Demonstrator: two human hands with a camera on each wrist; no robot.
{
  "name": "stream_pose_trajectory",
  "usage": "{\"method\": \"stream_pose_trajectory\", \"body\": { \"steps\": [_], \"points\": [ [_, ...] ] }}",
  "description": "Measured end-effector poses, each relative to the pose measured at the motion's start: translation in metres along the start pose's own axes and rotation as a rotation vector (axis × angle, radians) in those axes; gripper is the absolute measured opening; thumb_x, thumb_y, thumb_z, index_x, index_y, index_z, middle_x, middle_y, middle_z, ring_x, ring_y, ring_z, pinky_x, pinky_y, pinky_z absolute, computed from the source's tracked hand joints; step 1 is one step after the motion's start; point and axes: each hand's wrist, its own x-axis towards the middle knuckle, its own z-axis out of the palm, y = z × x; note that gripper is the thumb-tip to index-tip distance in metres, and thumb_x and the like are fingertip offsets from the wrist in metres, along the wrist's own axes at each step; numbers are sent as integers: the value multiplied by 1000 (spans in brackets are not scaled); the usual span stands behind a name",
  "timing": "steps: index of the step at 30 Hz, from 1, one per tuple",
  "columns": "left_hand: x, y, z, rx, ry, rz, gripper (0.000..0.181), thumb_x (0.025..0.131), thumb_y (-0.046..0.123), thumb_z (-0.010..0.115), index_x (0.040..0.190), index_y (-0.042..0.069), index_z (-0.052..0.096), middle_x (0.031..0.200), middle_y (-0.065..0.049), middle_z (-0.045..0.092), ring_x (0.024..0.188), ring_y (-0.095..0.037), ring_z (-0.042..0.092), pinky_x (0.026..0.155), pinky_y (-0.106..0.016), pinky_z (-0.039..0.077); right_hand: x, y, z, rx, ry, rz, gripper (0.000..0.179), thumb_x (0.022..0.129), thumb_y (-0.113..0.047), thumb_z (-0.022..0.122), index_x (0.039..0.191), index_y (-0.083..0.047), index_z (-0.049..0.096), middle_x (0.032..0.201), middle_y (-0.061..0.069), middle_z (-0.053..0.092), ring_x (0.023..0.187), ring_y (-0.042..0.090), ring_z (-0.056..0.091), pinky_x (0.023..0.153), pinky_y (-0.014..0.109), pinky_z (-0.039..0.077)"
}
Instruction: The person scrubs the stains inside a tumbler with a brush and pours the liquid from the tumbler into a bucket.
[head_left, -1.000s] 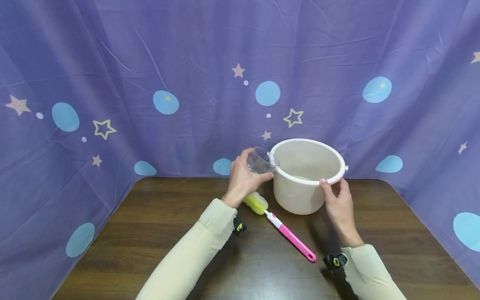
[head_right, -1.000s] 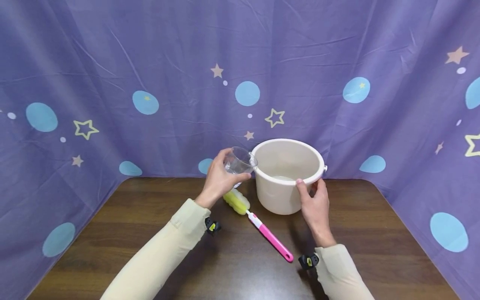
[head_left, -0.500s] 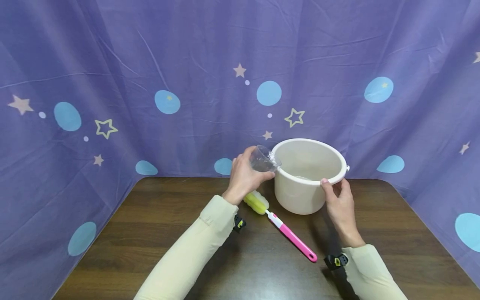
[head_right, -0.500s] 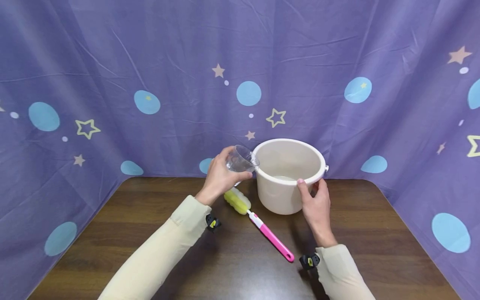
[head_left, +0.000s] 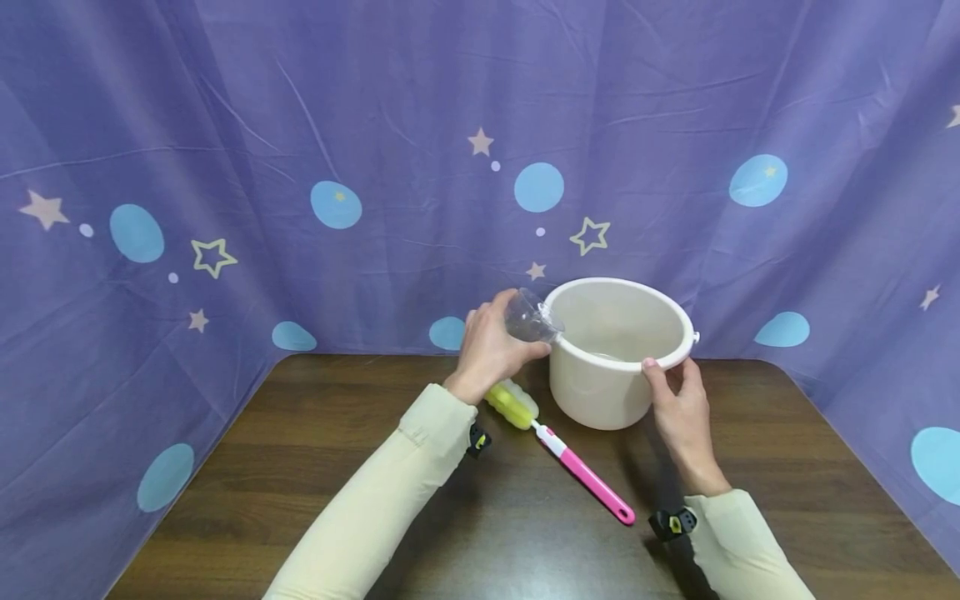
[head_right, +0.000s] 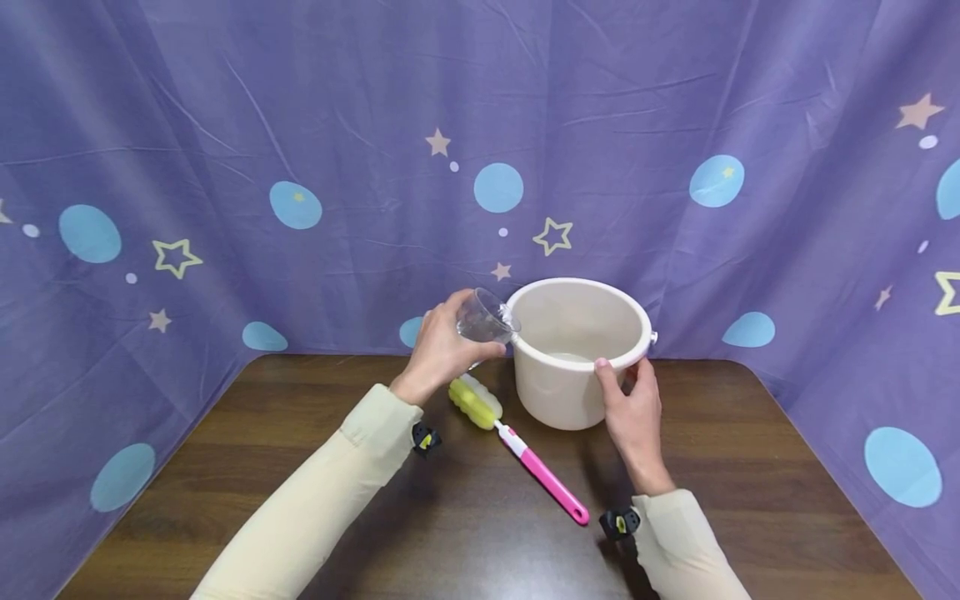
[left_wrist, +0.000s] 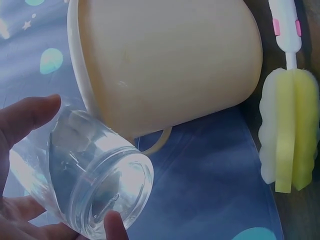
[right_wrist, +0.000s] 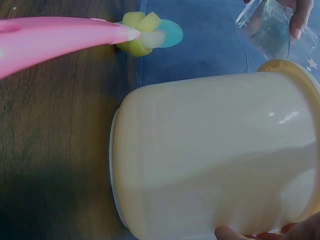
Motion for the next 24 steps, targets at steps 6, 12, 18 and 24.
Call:
{"method": "stream_pose_trajectory", "body": {
  "steps": [6,12,18,24],
  "points": [
    [2,4,-3,39,-14,9,89,61,40,87,137,17,48,117,-7,58,102,-25,46,85,-37,42,0,0,0,-4,3,-9,62,94,-36,58,140,0,38,134,20,49,126,30,43,105,48,34],
    [3,5,-4,56,-26,14,87,61,39,87,136,16,49,117,-7,58,102,-25,46,85,-37,42,0,0,0,-4,-1,-6,62,94,-36,58,140,-1,38,134,20,49,126,29,43,106,48,34],
    [5,7,-6,82,-42,20,89,61,40,87,137,15,48,120,-9,58,105,-26,46,87,-36,42,0,0,0,-11,-6,-5,63,94,-37,58,141,0,37,134,20,49,126,30,43,105,49,34],
    [7,9,-8,109,-64,22,91,62,41,87,140,15,46,124,-9,57,108,-27,45,89,-37,42,0,0,0,-14,-7,-7,63,94,-38,57,141,-1,37,134,20,48,126,30,43,105,49,34]
  ]
}}
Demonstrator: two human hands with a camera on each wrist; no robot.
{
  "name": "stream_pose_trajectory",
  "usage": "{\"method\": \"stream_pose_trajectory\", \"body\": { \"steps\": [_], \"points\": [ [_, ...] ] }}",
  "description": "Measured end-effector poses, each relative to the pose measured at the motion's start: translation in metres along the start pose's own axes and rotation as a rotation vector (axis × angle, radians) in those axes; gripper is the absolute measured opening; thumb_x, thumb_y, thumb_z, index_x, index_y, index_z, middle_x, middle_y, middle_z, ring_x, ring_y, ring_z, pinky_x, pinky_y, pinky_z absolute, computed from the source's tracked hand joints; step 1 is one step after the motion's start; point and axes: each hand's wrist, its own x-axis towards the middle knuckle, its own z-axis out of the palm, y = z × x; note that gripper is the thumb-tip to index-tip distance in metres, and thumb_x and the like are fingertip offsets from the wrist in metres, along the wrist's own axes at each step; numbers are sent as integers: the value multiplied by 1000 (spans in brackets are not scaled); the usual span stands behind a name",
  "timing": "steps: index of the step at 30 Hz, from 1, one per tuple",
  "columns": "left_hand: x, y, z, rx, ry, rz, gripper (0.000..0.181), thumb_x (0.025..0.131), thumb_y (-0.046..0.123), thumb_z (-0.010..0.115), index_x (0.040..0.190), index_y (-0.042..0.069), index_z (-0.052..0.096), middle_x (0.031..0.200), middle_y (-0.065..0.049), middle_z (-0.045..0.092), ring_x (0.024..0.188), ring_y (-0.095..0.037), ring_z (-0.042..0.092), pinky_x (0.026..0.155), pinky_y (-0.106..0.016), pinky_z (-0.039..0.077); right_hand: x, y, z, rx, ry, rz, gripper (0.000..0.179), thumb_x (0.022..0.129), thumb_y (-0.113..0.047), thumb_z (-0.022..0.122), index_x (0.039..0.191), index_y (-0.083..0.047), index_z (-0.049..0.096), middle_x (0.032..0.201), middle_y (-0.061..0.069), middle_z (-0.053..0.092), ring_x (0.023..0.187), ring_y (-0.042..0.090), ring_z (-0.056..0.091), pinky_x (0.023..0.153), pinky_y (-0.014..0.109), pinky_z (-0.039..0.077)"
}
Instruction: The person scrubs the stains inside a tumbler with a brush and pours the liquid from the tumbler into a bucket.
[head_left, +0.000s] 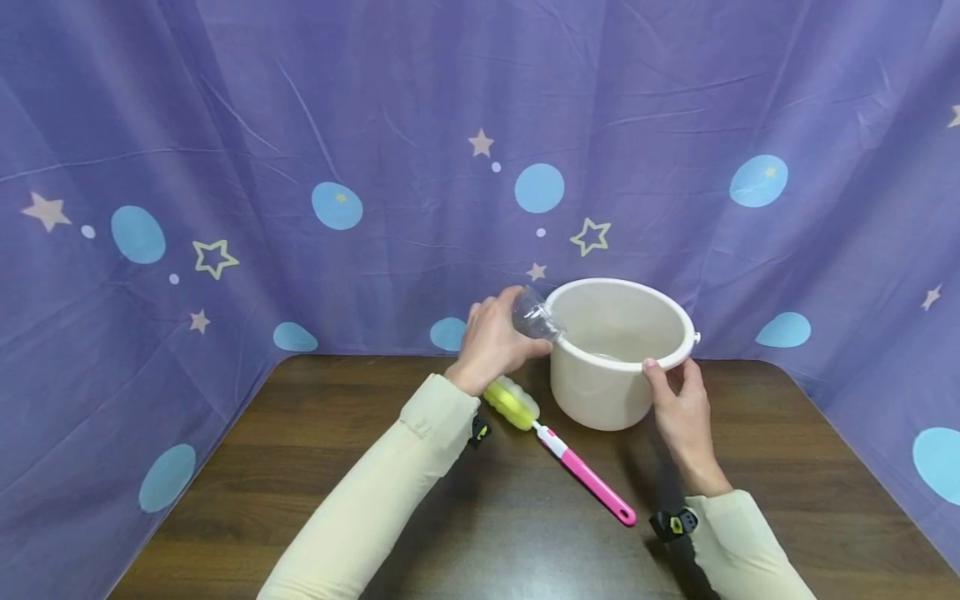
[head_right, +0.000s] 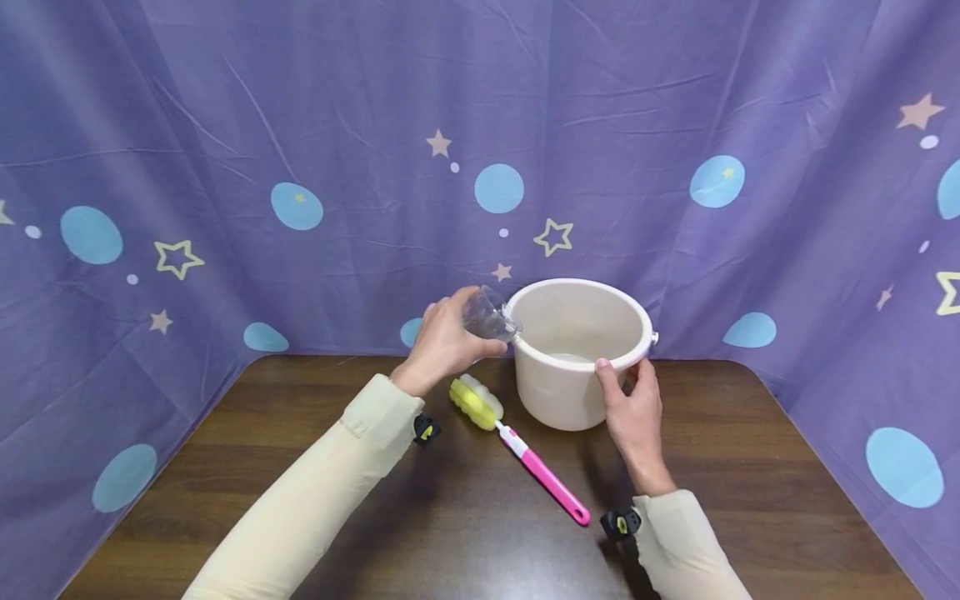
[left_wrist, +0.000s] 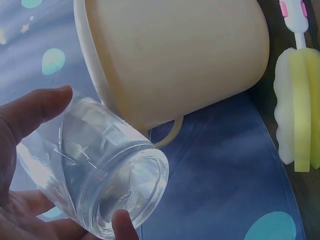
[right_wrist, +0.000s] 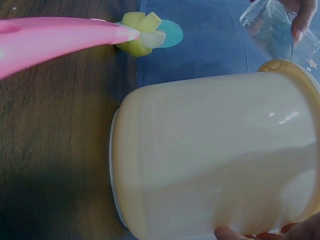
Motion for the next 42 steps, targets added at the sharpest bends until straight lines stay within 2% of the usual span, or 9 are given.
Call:
{"method": "stream_pose_trajectory", "body": {
  "steps": [10,22,31,42],
  "points": [
    [3,1,-3,40,-14,9,91,61,43,87,138,16,47,123,-9,61,109,-30,49,91,-37,42,0,1,1,2,1,-3,64,94,-38,58,141,-1,37,136,20,48,127,31,42,106,48,33],
    [4,5,-6,53,-37,-14,93,62,45,86,141,18,45,126,-8,58,115,-30,45,94,-39,41,-1,0,0,1,1,2,64,94,-38,58,141,-1,37,136,20,48,127,30,42,106,47,33],
    [4,6,-7,75,-41,9,92,62,44,86,139,16,47,122,-8,60,111,-29,47,92,-39,42,-2,0,-1,2,1,1,65,93,-39,58,141,0,36,136,21,46,128,32,41,106,49,33],
    [5,10,-9,79,-60,-5,92,62,42,86,140,16,46,123,-8,58,110,-28,46,90,-40,44,-1,0,-1,3,-3,-5,65,94,-38,58,141,0,36,136,20,47,127,31,41,106,49,33]
  ]
}}
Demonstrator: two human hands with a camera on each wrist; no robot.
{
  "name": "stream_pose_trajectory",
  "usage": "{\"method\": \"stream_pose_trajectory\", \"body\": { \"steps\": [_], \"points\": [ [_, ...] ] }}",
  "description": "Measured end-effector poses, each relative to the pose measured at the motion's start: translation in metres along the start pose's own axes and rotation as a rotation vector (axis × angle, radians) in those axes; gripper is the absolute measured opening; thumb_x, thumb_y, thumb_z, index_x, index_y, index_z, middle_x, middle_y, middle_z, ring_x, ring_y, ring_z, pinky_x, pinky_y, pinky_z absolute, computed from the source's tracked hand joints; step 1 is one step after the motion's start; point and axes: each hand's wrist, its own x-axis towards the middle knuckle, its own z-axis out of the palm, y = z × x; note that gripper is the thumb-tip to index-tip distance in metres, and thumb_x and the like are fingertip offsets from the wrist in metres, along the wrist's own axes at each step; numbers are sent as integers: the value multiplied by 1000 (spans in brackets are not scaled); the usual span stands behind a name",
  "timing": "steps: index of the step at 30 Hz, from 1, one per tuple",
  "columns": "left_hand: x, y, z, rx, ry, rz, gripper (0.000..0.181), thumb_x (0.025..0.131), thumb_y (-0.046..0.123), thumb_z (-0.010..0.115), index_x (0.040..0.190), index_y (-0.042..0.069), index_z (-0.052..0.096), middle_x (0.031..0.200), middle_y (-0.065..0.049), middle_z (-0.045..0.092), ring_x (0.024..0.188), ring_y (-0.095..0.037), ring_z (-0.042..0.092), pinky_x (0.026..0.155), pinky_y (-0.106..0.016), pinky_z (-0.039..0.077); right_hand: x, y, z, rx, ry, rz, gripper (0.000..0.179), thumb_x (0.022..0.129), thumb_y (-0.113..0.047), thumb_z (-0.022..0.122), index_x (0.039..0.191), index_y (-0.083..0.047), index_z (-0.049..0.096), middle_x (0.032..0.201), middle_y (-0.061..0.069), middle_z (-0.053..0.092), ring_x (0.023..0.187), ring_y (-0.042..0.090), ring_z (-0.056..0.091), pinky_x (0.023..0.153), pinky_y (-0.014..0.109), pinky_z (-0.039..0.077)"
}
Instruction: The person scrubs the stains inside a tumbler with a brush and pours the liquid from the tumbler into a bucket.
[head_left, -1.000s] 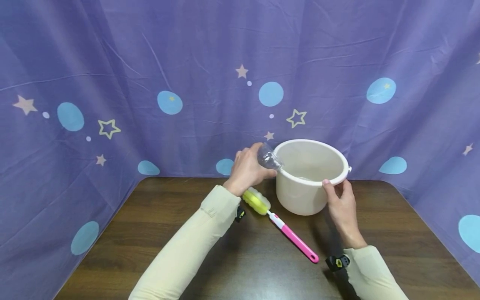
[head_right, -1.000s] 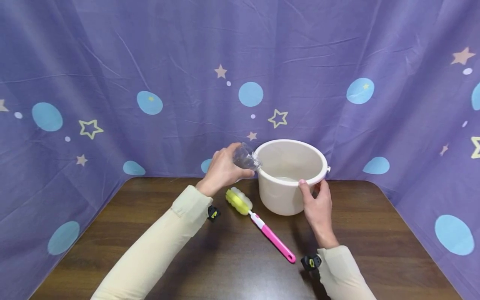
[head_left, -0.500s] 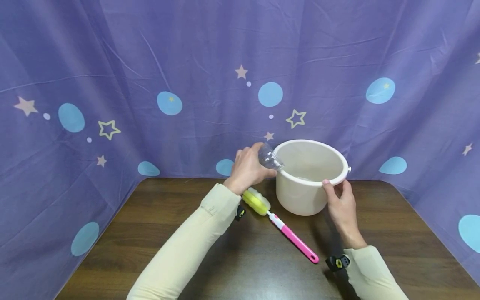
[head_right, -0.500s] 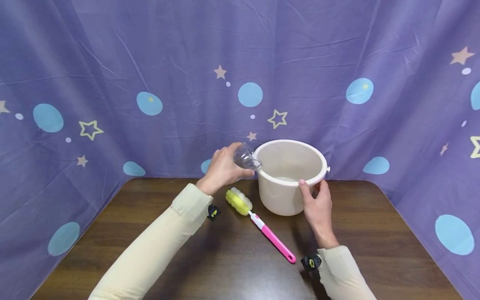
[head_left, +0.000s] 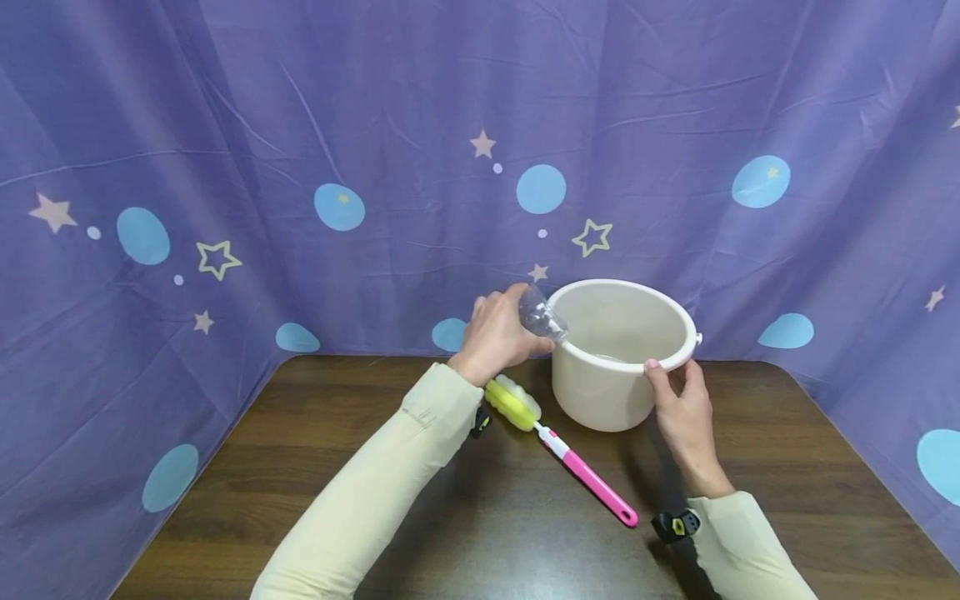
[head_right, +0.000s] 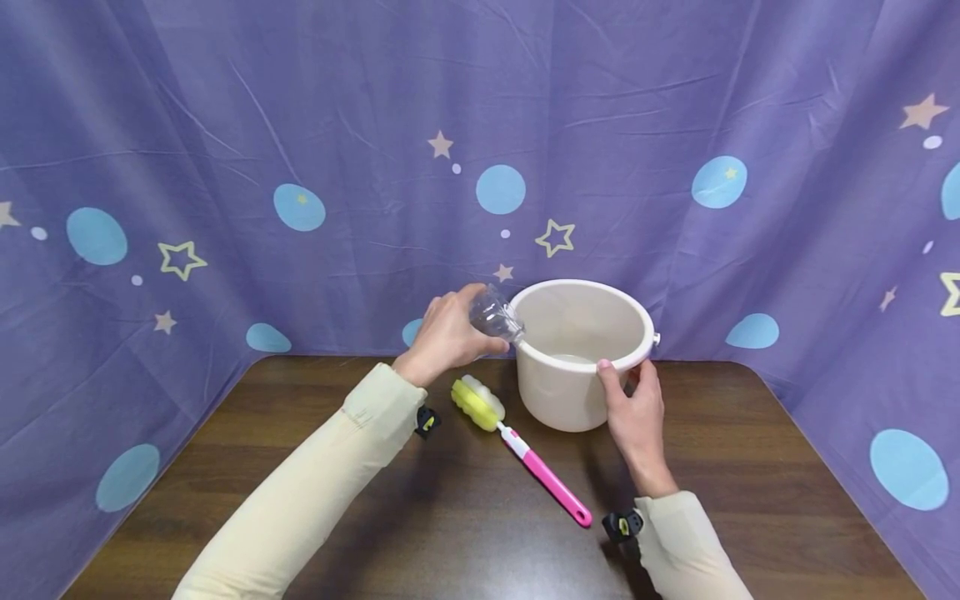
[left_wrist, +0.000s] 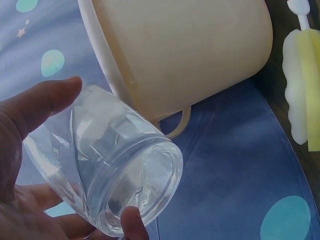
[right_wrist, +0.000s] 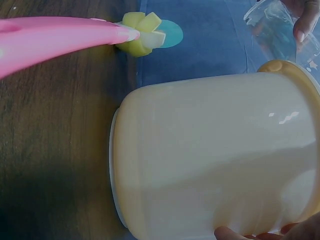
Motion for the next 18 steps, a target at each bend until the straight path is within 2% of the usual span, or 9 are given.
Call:
{"method": "stream_pose_trajectory", "body": {
  "steps": [18],
  "points": [
    [0,2,-2,14,-13,-17,93,63,42,87,142,18,44,125,-9,57,112,-28,45,87,-43,45,0,-1,1,12,7,-5,62,94,-36,58,141,-1,37,137,20,47,127,30,42,105,49,34]
  ]
}}
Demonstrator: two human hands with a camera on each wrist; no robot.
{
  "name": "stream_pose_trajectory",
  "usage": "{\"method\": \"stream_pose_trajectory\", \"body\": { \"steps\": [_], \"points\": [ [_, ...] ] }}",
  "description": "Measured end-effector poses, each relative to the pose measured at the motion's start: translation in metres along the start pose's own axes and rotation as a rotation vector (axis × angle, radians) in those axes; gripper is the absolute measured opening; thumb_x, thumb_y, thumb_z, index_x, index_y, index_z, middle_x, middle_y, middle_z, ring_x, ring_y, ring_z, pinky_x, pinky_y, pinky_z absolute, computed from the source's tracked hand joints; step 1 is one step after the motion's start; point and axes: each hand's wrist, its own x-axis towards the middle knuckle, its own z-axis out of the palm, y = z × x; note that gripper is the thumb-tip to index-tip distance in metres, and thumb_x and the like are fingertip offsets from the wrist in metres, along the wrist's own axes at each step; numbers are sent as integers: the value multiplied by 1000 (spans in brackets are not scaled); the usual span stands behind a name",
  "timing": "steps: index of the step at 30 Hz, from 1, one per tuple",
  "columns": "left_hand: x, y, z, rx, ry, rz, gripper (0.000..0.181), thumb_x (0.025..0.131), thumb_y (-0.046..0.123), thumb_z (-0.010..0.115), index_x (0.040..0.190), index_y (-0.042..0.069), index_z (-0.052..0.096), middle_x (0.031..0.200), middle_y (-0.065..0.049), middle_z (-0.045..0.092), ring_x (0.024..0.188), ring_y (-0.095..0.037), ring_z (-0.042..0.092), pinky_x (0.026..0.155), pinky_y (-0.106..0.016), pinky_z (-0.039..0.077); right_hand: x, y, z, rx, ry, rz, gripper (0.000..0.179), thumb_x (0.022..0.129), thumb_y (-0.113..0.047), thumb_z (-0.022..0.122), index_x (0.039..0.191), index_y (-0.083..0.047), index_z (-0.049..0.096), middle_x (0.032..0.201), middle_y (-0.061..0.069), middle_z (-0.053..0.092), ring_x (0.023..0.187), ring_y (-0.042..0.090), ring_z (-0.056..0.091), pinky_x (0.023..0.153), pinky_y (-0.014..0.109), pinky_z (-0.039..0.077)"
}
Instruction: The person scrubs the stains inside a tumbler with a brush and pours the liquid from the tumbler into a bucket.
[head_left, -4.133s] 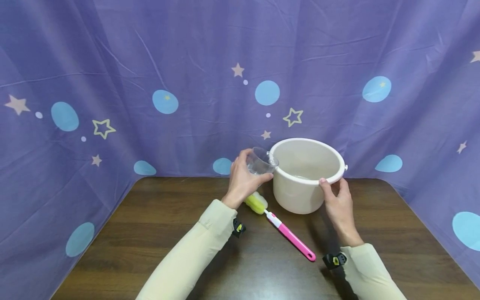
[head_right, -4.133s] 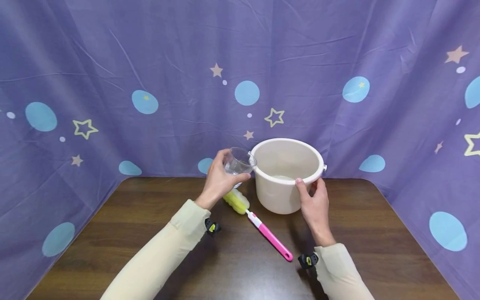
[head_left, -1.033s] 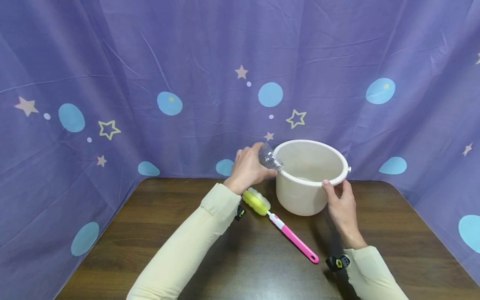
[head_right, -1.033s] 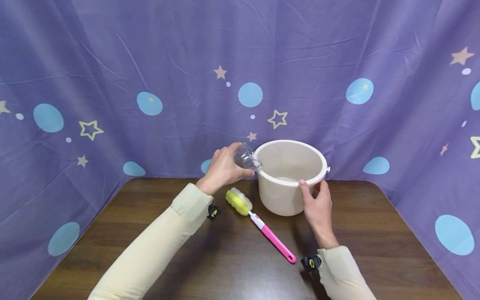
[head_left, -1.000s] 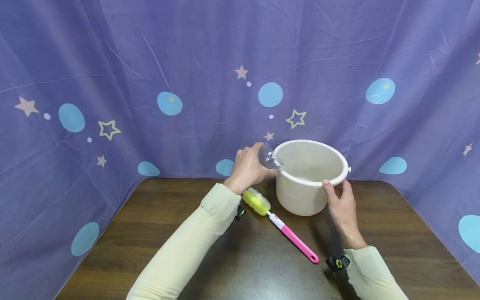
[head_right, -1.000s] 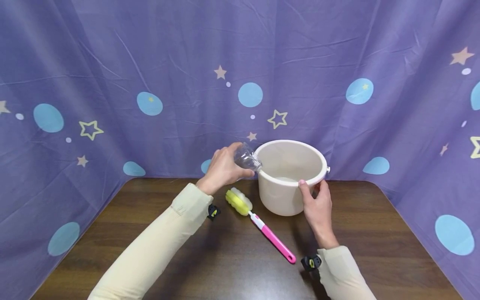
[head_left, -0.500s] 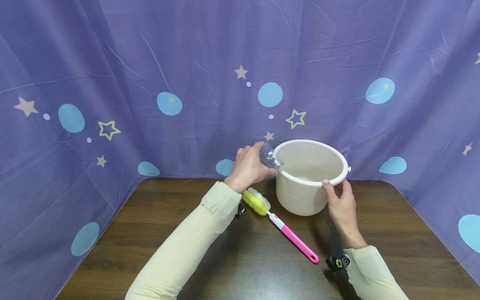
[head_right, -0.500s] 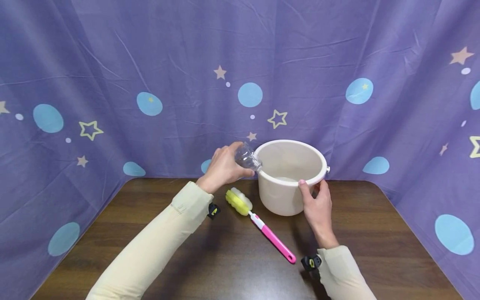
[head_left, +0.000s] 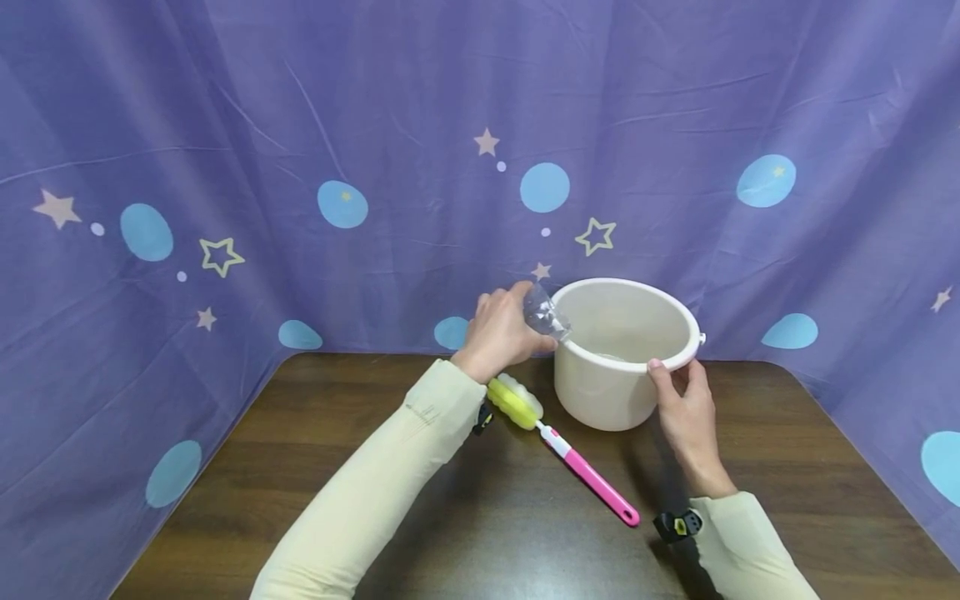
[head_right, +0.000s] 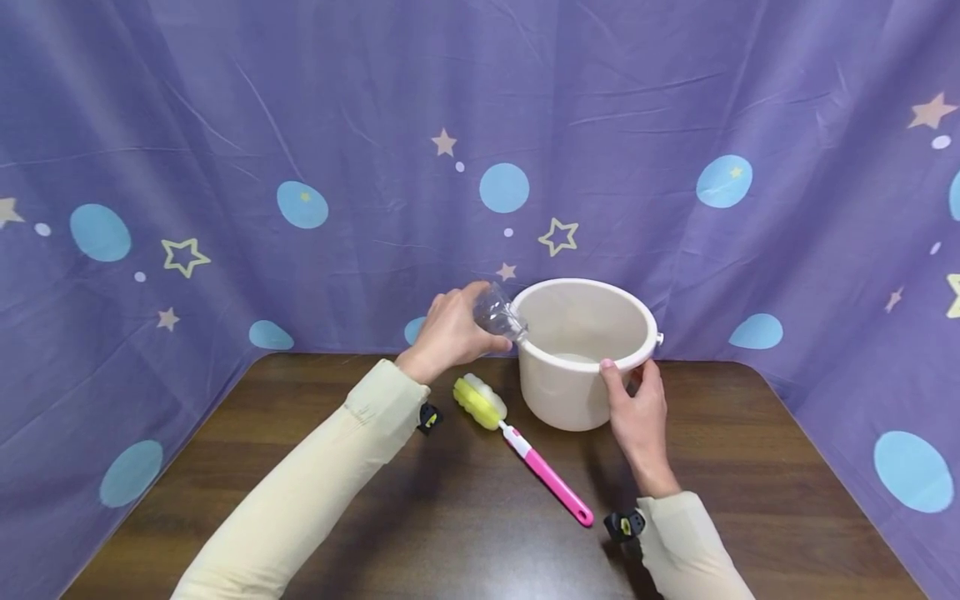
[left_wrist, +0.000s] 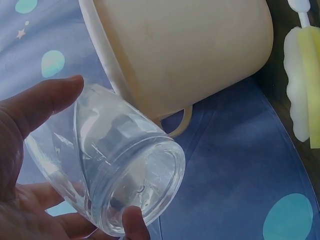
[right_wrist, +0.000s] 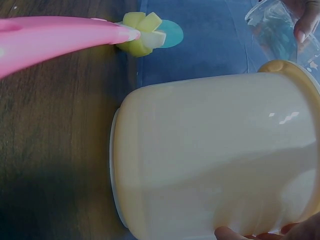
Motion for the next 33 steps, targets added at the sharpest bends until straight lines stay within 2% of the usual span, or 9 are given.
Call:
{"method": "stream_pose_trajectory", "body": {
  "steps": [33],
  "points": [
    [0,1,-1,15,-9,1,93,62,43,87,142,18,45,126,-10,56,114,-30,46,90,-45,45,1,1,-1,-15,-2,15,64,93,-39,58,141,-1,38,136,20,47,127,31,42,106,48,33]
  ]
}}
